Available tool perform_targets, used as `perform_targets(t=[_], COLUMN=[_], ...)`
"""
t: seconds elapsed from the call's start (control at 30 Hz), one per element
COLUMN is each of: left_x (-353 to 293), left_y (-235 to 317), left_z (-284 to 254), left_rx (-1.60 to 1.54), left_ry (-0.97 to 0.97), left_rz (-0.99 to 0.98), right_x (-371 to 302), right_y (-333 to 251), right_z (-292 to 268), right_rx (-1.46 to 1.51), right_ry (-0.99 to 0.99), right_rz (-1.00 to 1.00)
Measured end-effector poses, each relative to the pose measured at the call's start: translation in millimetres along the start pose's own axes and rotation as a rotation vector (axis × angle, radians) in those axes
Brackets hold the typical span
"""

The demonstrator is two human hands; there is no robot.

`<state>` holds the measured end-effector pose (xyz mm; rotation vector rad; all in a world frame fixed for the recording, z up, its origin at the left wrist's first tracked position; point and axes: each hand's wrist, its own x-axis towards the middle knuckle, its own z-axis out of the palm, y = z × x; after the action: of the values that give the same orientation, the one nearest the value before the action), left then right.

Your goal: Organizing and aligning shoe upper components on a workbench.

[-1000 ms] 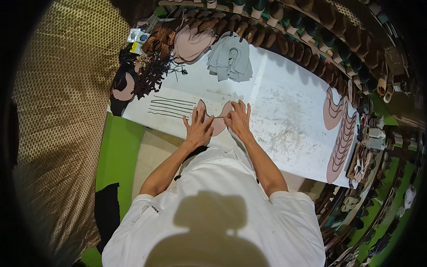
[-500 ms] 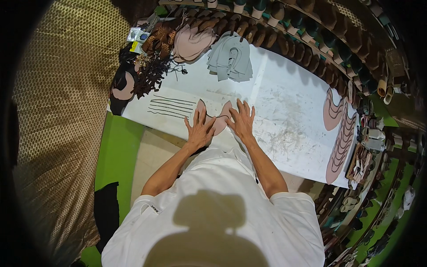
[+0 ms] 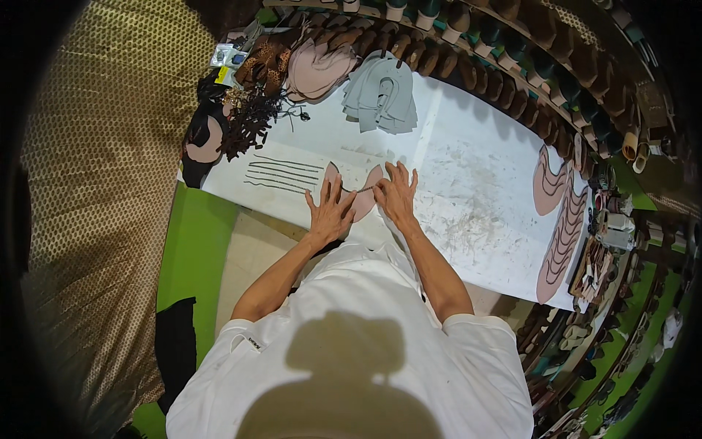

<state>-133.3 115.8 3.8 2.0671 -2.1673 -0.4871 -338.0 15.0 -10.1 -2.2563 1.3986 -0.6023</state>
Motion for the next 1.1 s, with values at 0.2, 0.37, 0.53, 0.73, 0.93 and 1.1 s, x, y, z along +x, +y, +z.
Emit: perform_targets(t=[0.2, 0.37, 0.53, 0.73, 0.93, 1.1], left_x=[1.3, 1.3, 3.5, 12.6, 11.0, 8.8], left_y=[2.7, 8.1, 2.2, 6.7, 7.3, 7.9], left_z=[-2.3, -3.5, 2.8, -5.9, -1.6, 4.9], left_rx=[-0.052, -0.087, -0.005, 0.015, -0.006, -0.008], left_ry=[-0.021, -0.015, -0.007, -0.074, -0.002, 0.007], left_rz=[-0.020, -0.035, 0.021, 0.011, 0.037, 0.022], right_x=[9.5, 11.3, 18.9, 21.3, 24.1, 25.6], right_y=[1.7, -0.9, -6.1, -4.0, -5.3, -5.2], right_z=[-2.2, -5.0, -9.4, -8.1, -9.1, -5.9], right_rx=[-0.056, -0.048, -0.064, -0.074, -0.083, -0.093], right_ry=[-0.062, -0.088, -0.095, -0.097, -0.128, -0.124], right_rz=[-0.022, -0.011, -0.045, -0.060, -0.063, -0.101])
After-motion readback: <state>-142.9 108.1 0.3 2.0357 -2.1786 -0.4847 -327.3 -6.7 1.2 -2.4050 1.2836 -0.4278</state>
